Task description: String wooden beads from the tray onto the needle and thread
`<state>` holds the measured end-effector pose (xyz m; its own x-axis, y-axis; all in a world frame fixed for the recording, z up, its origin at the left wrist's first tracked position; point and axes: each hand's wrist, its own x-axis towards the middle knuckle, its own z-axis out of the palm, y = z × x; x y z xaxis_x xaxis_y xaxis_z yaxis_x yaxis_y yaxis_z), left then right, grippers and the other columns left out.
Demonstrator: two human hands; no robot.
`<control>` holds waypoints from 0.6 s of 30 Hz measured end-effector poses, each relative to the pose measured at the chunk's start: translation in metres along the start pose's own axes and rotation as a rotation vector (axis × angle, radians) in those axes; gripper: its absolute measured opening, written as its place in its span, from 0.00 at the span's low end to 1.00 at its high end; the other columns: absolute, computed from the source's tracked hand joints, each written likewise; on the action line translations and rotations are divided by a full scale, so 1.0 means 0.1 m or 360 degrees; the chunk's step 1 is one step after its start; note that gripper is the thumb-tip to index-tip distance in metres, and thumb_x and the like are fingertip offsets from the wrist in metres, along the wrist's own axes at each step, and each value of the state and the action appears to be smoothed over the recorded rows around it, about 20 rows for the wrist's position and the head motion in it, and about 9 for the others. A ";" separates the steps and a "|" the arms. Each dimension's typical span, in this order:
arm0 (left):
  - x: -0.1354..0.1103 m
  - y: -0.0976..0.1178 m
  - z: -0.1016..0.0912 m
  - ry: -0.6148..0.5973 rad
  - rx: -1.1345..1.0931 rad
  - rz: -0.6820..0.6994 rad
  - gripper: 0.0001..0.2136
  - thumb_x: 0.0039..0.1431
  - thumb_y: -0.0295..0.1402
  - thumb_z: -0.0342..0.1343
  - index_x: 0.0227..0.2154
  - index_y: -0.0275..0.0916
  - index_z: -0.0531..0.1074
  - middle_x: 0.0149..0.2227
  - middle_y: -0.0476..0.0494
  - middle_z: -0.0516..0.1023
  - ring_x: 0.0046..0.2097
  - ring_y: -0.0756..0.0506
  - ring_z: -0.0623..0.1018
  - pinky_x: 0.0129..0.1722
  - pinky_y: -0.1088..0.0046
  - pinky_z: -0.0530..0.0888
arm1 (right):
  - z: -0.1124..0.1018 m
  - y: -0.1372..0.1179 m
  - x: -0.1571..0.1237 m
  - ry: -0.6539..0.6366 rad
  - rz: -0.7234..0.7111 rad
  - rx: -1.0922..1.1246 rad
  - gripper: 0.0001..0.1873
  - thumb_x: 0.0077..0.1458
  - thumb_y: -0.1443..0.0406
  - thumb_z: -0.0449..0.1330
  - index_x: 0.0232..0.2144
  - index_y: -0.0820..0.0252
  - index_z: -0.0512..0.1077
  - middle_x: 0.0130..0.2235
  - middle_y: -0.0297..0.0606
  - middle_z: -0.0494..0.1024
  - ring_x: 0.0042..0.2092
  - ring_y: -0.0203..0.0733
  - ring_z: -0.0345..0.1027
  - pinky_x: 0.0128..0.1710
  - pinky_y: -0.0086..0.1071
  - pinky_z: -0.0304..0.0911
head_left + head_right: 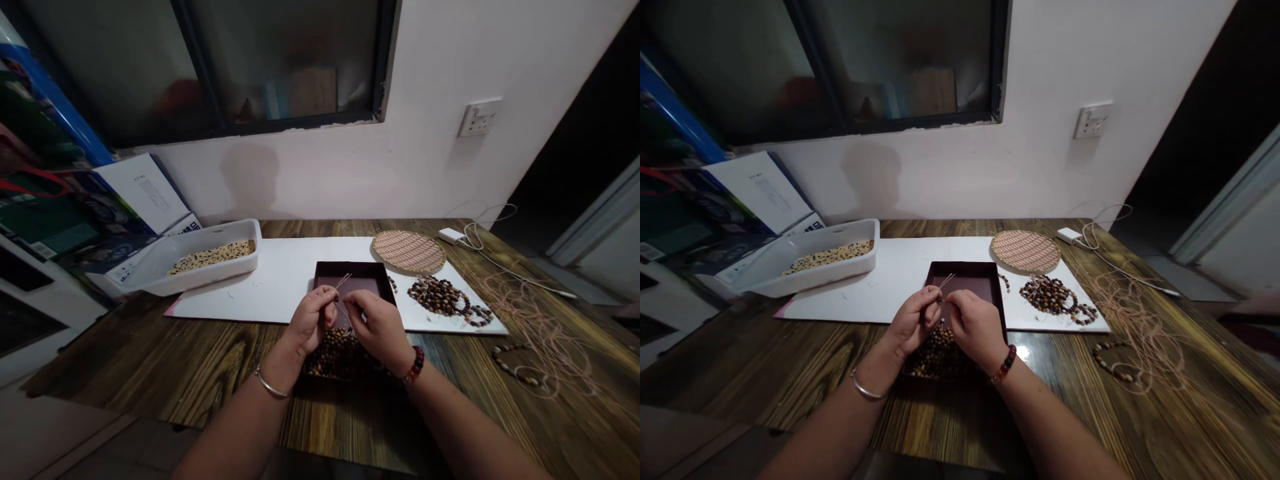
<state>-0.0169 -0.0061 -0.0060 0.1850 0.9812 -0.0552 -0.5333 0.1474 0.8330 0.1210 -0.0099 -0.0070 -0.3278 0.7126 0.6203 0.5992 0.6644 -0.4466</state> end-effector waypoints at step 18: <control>-0.02 0.03 0.03 0.0015 -0.0032 0.0089 0.13 0.47 0.38 0.60 0.25 0.37 0.62 0.10 0.61 0.56 0.13 0.58 0.53 0.14 0.81 0.49 | 0.00 -0.02 0.00 -0.0177 0.0121 0.0000 0.11 0.58 0.66 0.49 0.38 0.57 0.71 0.27 0.36 0.77 0.26 0.37 0.69 0.26 0.27 0.57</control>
<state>-0.0166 -0.0075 -0.0020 0.1467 0.9891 -0.0139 -0.5591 0.0945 0.8237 0.1197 -0.0106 -0.0061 -0.3603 0.7815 0.5094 0.6256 0.6075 -0.4895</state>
